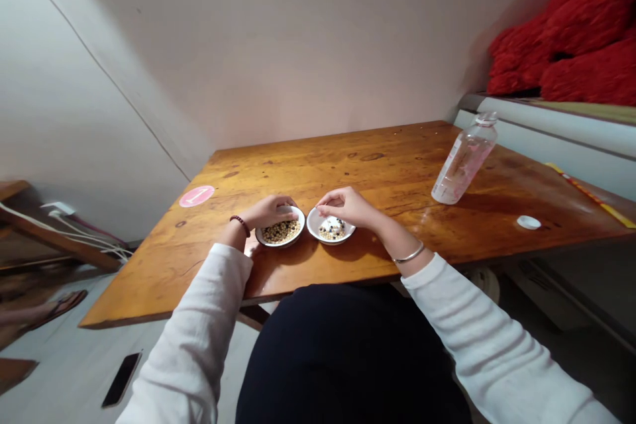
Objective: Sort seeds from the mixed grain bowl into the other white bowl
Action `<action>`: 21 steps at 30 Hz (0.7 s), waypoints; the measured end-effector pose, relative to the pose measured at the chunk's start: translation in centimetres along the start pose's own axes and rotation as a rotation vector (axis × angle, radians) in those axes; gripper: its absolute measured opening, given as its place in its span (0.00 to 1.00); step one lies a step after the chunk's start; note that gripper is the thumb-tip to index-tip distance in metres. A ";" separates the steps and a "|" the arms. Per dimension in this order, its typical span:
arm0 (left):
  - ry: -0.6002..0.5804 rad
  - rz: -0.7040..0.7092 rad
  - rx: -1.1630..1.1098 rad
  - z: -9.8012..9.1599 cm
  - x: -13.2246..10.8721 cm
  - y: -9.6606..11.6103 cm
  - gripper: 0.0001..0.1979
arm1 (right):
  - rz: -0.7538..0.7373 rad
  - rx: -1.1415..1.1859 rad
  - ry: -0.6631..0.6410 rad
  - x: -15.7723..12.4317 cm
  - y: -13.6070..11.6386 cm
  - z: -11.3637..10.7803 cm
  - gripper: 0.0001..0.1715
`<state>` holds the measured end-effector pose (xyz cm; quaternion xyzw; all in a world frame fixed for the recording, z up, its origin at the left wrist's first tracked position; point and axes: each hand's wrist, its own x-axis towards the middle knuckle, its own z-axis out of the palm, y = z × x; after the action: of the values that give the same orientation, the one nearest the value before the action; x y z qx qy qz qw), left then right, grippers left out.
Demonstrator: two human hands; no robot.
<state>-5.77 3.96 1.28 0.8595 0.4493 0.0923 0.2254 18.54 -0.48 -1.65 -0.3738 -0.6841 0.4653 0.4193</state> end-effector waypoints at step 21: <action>0.488 0.010 0.112 -0.2 0.0 1.1 0.17 | -0.062 -0.191 0.058 0.2 0.3 -0.1 0.11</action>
<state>-5.01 3.43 1.98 0.8251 0.4908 0.2729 0.0617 18.57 -0.17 -1.91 -0.4042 -0.7241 0.3738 0.4155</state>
